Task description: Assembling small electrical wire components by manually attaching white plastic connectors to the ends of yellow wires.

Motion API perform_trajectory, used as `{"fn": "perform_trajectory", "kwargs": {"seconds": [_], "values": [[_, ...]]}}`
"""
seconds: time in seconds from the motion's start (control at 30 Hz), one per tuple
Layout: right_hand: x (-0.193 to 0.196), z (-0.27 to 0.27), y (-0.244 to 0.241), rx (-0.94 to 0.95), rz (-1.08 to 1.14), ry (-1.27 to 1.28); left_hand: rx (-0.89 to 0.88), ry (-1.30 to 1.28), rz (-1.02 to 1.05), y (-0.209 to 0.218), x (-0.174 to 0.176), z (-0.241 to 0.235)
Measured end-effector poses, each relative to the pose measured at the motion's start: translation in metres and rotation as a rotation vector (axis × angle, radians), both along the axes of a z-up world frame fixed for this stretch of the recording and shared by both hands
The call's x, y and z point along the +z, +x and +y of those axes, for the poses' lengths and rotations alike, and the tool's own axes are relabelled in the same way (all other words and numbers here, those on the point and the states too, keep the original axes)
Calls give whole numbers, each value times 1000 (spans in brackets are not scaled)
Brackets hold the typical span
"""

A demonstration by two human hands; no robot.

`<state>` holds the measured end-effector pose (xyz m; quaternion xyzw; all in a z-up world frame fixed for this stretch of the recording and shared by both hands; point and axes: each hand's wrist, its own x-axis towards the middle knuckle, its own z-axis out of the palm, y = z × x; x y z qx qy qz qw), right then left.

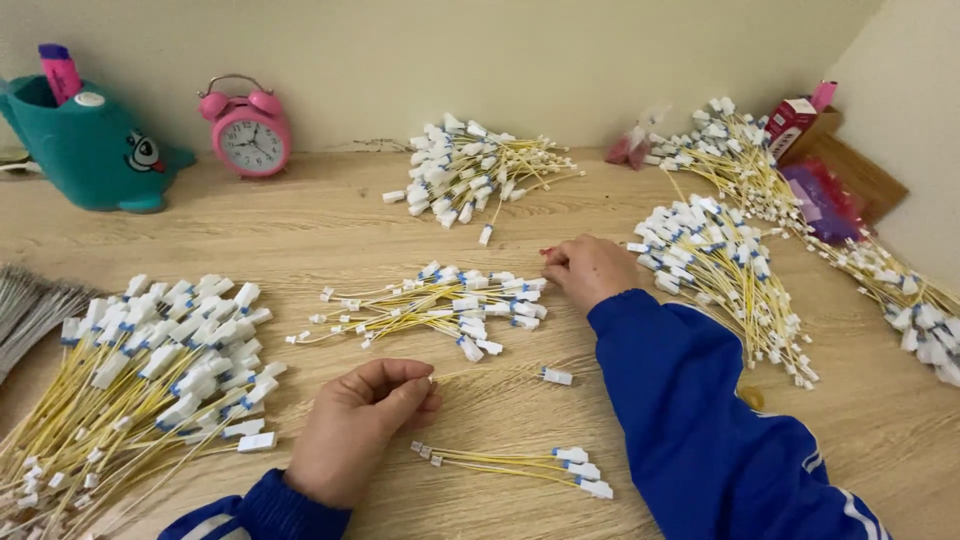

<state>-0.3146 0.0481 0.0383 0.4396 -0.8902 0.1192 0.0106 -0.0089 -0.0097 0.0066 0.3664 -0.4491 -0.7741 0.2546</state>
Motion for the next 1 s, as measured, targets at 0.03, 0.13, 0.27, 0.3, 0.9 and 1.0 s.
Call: {"fn": "perform_trajectory", "kwargs": {"seconds": [0.03,0.13,0.27,0.3,0.9,1.0], "values": [[-4,-2,-4,4,1,2,4,2,1,0,-1,0],[-8,-6,-8,16,50,42,6,3,24,1,-2,1],[4,-8,-2,20,46,147,8,8,29,0,2,2],[7,-9,0,32,40,200,5,-7,17,1,3,3],[2,35,64,301,-837,-436,-38,-46,62,1,-1,2],[14,37,96,397,-950,-368,-51,-66,17,1,7,5]]}}
